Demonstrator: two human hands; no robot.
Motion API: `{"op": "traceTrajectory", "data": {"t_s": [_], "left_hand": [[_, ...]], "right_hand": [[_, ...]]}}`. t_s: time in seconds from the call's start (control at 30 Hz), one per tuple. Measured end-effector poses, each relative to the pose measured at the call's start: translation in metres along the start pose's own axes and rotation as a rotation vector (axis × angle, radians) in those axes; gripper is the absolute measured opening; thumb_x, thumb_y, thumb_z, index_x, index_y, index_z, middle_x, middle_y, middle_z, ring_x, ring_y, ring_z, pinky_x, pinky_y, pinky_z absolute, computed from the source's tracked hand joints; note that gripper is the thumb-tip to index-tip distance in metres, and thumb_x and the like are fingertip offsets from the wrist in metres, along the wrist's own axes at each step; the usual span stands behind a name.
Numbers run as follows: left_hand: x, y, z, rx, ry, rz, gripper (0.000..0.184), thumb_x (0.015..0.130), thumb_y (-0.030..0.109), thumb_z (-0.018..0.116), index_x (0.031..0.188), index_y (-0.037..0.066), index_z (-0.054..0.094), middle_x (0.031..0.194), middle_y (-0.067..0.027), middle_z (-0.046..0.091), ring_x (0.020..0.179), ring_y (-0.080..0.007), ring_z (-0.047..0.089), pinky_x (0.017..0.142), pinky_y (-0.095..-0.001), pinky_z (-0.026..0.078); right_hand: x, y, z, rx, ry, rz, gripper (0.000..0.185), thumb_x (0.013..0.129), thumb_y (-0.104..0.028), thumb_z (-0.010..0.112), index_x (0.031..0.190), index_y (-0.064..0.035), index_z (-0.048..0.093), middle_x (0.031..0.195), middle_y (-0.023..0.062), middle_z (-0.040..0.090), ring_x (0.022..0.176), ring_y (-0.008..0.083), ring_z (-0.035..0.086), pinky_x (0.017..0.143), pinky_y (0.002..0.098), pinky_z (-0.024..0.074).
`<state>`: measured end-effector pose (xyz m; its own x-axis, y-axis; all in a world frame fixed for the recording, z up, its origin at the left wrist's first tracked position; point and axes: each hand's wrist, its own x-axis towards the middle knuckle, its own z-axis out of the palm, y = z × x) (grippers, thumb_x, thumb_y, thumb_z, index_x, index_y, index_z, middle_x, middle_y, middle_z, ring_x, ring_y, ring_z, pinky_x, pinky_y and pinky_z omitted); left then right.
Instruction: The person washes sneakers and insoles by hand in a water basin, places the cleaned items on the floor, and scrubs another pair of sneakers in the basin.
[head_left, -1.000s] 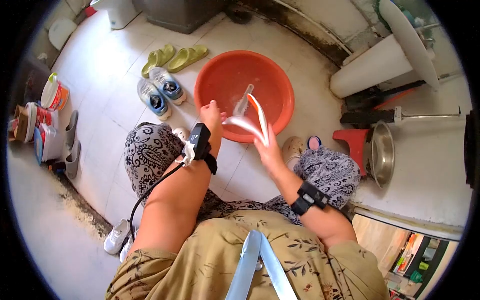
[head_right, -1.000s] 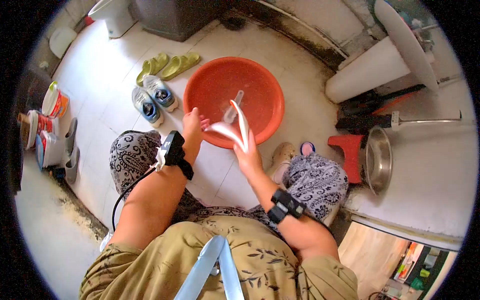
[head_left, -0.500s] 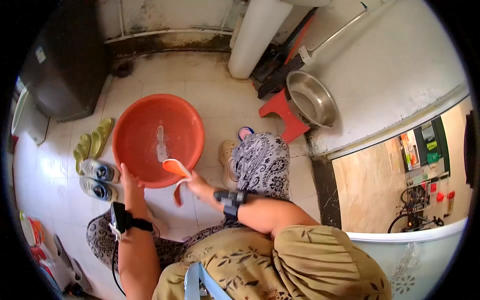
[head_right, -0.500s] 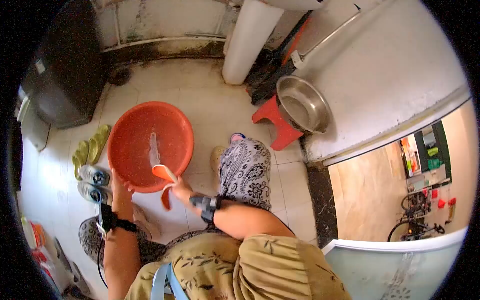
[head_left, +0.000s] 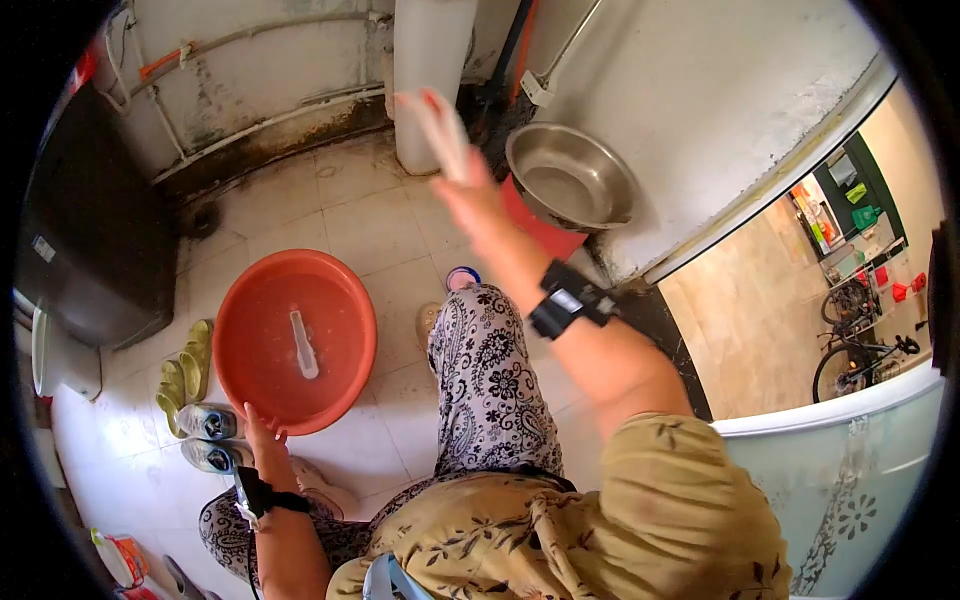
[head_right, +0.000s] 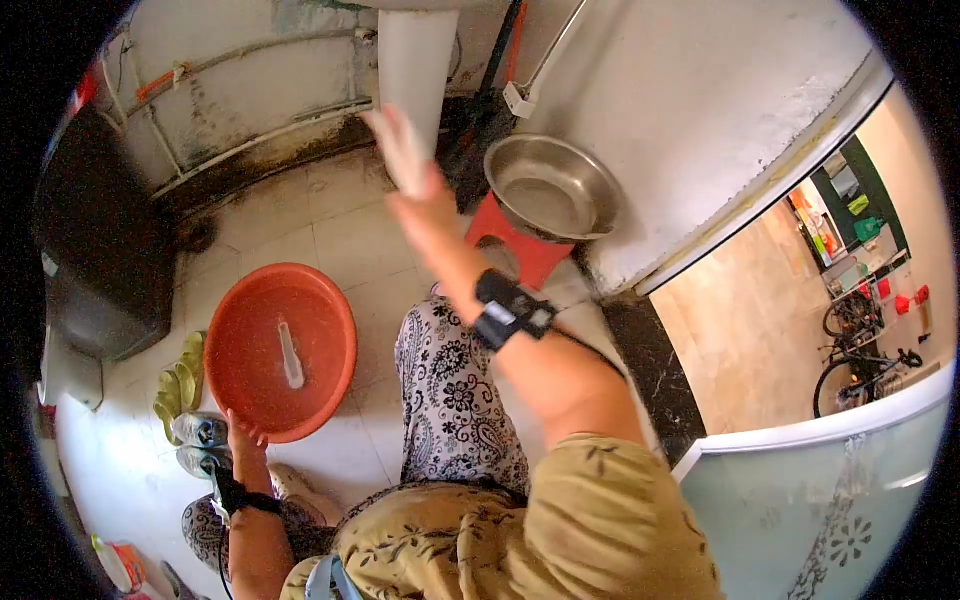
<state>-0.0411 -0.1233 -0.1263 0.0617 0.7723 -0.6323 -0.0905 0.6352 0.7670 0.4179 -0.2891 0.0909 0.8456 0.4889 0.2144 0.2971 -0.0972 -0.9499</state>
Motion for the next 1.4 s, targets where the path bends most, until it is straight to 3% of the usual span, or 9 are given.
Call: {"op": "traceTrajectory", "data": {"t_s": [0.13, 0.2, 0.27, 0.57, 0.73, 0.9, 1.1, 1.27, 1.4], "left_hand": [[0.003, -0.004, -0.002, 0.029, -0.017, -0.016, 0.052, 0.081, 0.053, 0.055, 0.118, 0.019, 0.045, 0.108, 0.0017, 0.048, 0.088, -0.0193, 0.051, 0.069, -0.0357, 0.037], [-0.002, -0.003, 0.003, 0.05, -0.001, -0.013, 0.051, 0.081, 0.052, 0.056, 0.118, 0.019, 0.045, 0.108, 0.0018, 0.048, 0.088, -0.0195, 0.051, 0.068, -0.036, 0.037], [-0.011, -0.002, 0.012, 0.073, 0.009, -0.014, 0.05, 0.081, 0.052, 0.056, 0.118, 0.02, 0.045, 0.107, 0.0018, 0.048, 0.087, -0.0197, 0.051, 0.068, -0.0364, 0.038], [-0.023, -0.006, 0.026, 0.157, -0.047, -0.047, 0.047, 0.084, 0.048, 0.055, 0.119, 0.018, 0.043, 0.104, -0.0023, 0.05, 0.08, -0.0189, 0.052, 0.064, -0.0319, 0.042], [-0.039, -0.006, 0.036, 0.126, -0.196, 0.006, 0.048, 0.085, 0.043, 0.056, 0.119, 0.012, 0.044, 0.095, -0.0027, 0.056, 0.077, -0.0176, 0.055, 0.062, -0.0289, 0.044], [-0.036, -0.009, 0.042, 0.149, -0.168, -0.024, 0.046, 0.085, 0.042, 0.056, 0.118, 0.011, 0.044, 0.096, -0.0029, 0.056, 0.077, -0.0174, 0.056, 0.062, -0.0293, 0.044], [-0.017, -0.016, 0.034, 0.161, -0.183, -0.028, 0.048, 0.084, 0.043, 0.057, 0.117, 0.011, 0.044, 0.102, -0.0026, 0.054, 0.084, -0.0162, 0.053, 0.066, -0.0302, 0.042], [-0.048, 0.009, 0.04, 0.105, -0.204, 0.061, 0.045, 0.082, 0.042, 0.06, 0.114, 0.011, 0.051, 0.1, -0.0001, 0.056, 0.086, -0.0121, 0.051, 0.074, -0.0259, 0.04], [-0.005, 0.043, 0.042, -0.075, -0.115, 0.046, 0.031, 0.084, 0.033, 0.058, 0.106, 0.011, 0.055, 0.088, -0.0002, 0.057, 0.08, -0.0162, 0.054, 0.062, -0.0351, 0.043]], "right_hand": [[0.035, 0.068, -0.111, -0.397, 0.248, 0.138, 0.071, 0.071, -0.018, 0.064, 0.133, 0.0002, 0.034, 0.101, 0.014, 0.058, 0.077, 0.021, 0.058, 0.068, 0.0303, 0.0459], [0.049, 0.103, -0.152, -0.716, 0.252, 0.273, 0.067, 0.069, -0.021, 0.062, 0.13, -0.0046, 0.04, 0.113, 0.0223, 0.054, 0.108, 0.0324, 0.05, 0.091, 0.0362, 0.0398], [0.054, 0.116, -0.174, -1.001, 0.268, 0.446, 0.057, 0.073, -0.026, 0.054, 0.126, -0.0096, 0.044, 0.116, 0.0287, 0.049, 0.105, 0.0397, 0.052, 0.087, 0.0429, 0.0442], [0.06, 0.116, -0.192, -1.271, 0.084, 0.562, 0.068, 0.067, -0.039, 0.066, 0.126, -0.0121, 0.045, 0.119, 0.0191, 0.051, 0.113, 0.0339, 0.046, 0.091, 0.0382, 0.043], [0.078, 0.13, -0.2, -1.268, -0.211, 0.685, 0.065, 0.066, -0.044, 0.066, 0.116, -0.0037, 0.055, 0.113, 0.0194, 0.057, 0.105, 0.0297, 0.055, 0.086, 0.038, 0.0441], [0.081, 0.137, -0.211, -1.246, -0.29, 0.565, 0.07, 0.071, -0.055, 0.057, 0.111, 0.0024, 0.058, 0.109, 0.0237, 0.058, 0.104, 0.0334, 0.055, 0.086, 0.038, 0.0424], [0.085, 0.142, -0.228, -1.087, -0.03, 0.59, 0.083, 0.08, -0.068, 0.031, 0.107, 0.0052, 0.059, 0.114, 0.0289, 0.053, 0.113, 0.0396, 0.047, 0.095, 0.0394, 0.0352], [0.065, 0.07, -0.166, -0.989, -0.151, 0.25, 0.06, 0.087, -0.05, 0.039, 0.12, -0.0017, 0.052, 0.117, 0.0233, 0.053, 0.113, 0.0353, 0.048, 0.096, 0.0391, 0.0349], [0.051, 0.053, -0.037, -0.71, -0.393, -0.092, 0.048, 0.084, -0.037, 0.054, 0.12, -0.0046, 0.052, 0.12, 0.0193, 0.052, 0.114, 0.0305, 0.048, 0.096, 0.0363, 0.0356]]}}
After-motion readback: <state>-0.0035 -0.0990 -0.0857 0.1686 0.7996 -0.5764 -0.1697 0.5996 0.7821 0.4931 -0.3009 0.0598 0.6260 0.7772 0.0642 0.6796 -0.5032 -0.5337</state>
